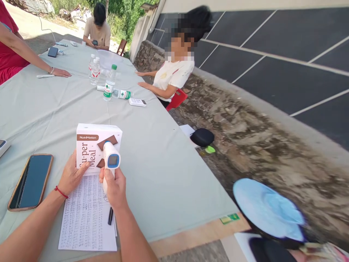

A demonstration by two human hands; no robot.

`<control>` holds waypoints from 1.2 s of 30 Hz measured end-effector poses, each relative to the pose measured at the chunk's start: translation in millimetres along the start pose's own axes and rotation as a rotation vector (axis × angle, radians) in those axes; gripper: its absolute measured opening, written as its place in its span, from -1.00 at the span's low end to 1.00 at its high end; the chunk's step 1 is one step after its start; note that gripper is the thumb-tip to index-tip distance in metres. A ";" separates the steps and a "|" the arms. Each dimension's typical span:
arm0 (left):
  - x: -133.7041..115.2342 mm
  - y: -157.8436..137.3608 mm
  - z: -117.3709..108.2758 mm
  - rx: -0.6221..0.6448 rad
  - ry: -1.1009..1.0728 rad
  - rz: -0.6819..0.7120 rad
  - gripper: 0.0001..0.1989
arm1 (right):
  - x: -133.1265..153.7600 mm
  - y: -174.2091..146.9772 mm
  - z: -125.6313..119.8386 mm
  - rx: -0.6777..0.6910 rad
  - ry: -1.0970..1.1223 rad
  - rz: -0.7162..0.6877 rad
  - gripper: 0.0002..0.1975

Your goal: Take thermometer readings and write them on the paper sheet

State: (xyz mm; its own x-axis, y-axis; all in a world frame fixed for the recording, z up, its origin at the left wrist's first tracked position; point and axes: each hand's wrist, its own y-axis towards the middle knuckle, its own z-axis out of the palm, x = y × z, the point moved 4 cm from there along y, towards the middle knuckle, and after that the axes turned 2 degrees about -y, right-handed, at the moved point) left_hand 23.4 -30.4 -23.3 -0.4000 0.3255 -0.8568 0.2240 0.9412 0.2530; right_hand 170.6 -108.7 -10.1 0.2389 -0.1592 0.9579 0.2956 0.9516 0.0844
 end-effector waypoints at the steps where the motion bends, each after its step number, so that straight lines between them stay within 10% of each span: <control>1: -2.2 0.6 -0.9 0.012 -0.016 0.000 -0.45 | 0.3 -0.2 -0.1 0.000 -0.004 -0.001 -0.68; 26: -12.1 7.7 -22.8 0.260 -0.040 -0.178 -0.35 | 9.0 -3.7 -2.2 -0.014 -0.125 -0.003 -0.68; 36: -4.5 6.2 -17.0 0.028 0.161 -0.125 -0.27 | 24.8 -13.6 -102.7 -0.362 -1.065 0.113 -0.48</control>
State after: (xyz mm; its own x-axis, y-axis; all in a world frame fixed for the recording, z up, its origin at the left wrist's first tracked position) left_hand 11.5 -24.6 -10.2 -0.5628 0.2189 -0.7971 0.1877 0.9729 0.1347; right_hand 267.4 -152.6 -15.7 -0.5776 0.3928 0.7156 0.6144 0.7864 0.0642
